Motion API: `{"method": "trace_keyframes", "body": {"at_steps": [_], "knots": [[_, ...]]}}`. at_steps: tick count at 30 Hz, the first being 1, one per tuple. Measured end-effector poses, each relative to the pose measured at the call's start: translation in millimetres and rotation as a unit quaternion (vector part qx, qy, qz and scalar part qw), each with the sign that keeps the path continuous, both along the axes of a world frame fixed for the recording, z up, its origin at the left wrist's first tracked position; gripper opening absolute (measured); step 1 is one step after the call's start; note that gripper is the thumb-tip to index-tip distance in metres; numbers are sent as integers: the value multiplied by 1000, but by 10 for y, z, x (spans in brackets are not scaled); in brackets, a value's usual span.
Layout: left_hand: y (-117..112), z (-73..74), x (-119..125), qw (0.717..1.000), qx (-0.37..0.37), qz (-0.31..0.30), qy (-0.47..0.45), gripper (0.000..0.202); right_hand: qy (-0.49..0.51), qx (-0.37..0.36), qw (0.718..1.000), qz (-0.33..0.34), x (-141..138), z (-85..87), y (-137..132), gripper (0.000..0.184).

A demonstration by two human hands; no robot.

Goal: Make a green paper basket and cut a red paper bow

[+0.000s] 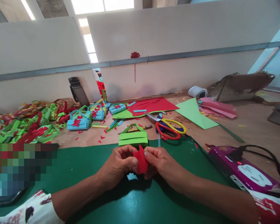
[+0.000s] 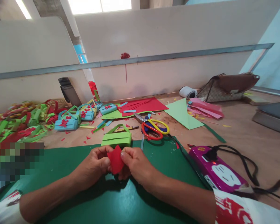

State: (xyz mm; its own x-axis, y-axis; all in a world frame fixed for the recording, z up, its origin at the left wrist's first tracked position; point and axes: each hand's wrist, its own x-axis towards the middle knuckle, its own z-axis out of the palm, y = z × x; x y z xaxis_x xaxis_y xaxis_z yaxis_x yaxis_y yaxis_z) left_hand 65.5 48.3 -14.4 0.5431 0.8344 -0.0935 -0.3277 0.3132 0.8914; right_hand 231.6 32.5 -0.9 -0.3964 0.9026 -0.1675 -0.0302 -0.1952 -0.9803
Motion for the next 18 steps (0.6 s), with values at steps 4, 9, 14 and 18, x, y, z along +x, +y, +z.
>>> {"method": "trace_keyframes", "body": {"at_steps": [4,9,14,18], "knots": [[1,53,-7,999,-27,-34,-25,51,-93,171,979,-57,49,50,-10,21],[2,108,-7,995,-4,-92,35,49,-198,333,921,-50,89,75,-11,22],[43,116,-54,988,-49,-144,-13,51,-200,341,918,-31,97,76,-16,25],[77,104,-89,985,-61,-161,-14,46,-208,339,917,-21,100,75,-11,25]]}}
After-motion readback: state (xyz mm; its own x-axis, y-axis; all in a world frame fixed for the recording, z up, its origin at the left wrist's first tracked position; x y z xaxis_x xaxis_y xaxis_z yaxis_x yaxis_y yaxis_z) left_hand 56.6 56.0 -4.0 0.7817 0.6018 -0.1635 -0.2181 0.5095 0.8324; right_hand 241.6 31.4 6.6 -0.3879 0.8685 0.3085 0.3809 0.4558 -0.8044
